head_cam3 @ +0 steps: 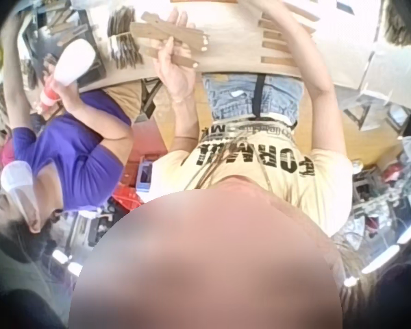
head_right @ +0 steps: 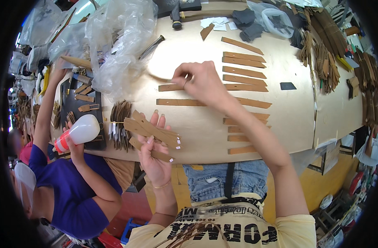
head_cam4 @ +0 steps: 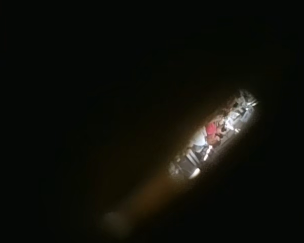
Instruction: The person sorts and arranges small leather strips and black leather pieces on a worktable. They separate bundles, lay out individual strips in rows, and handle black pieces, organizing them into groups.
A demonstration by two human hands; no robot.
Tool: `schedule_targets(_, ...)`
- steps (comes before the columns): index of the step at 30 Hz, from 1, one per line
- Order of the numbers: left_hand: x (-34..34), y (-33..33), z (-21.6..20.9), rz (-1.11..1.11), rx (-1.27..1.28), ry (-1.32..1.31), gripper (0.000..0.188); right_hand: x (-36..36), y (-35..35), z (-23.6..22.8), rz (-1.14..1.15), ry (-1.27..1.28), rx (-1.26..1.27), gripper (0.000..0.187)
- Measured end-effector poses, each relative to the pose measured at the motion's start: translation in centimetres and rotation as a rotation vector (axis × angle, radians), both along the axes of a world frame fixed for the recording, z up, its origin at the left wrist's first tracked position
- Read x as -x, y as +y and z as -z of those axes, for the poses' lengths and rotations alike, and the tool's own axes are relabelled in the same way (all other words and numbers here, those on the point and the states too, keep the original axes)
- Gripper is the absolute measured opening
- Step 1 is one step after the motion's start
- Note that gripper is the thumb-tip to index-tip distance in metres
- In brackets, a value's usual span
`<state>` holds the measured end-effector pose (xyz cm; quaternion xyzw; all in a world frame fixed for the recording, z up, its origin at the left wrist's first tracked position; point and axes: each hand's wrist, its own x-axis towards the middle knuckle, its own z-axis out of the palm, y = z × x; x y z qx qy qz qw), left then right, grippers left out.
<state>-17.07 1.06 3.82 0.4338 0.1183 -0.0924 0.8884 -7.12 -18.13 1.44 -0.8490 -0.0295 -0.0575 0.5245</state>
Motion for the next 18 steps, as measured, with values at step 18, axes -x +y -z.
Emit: schedule_targets(18,-0.7,-1.2,0.0,0.056,0.038,0.022,0.056,-1.7,-2.6,1.3,0.026,0.028,0.495,0.019)
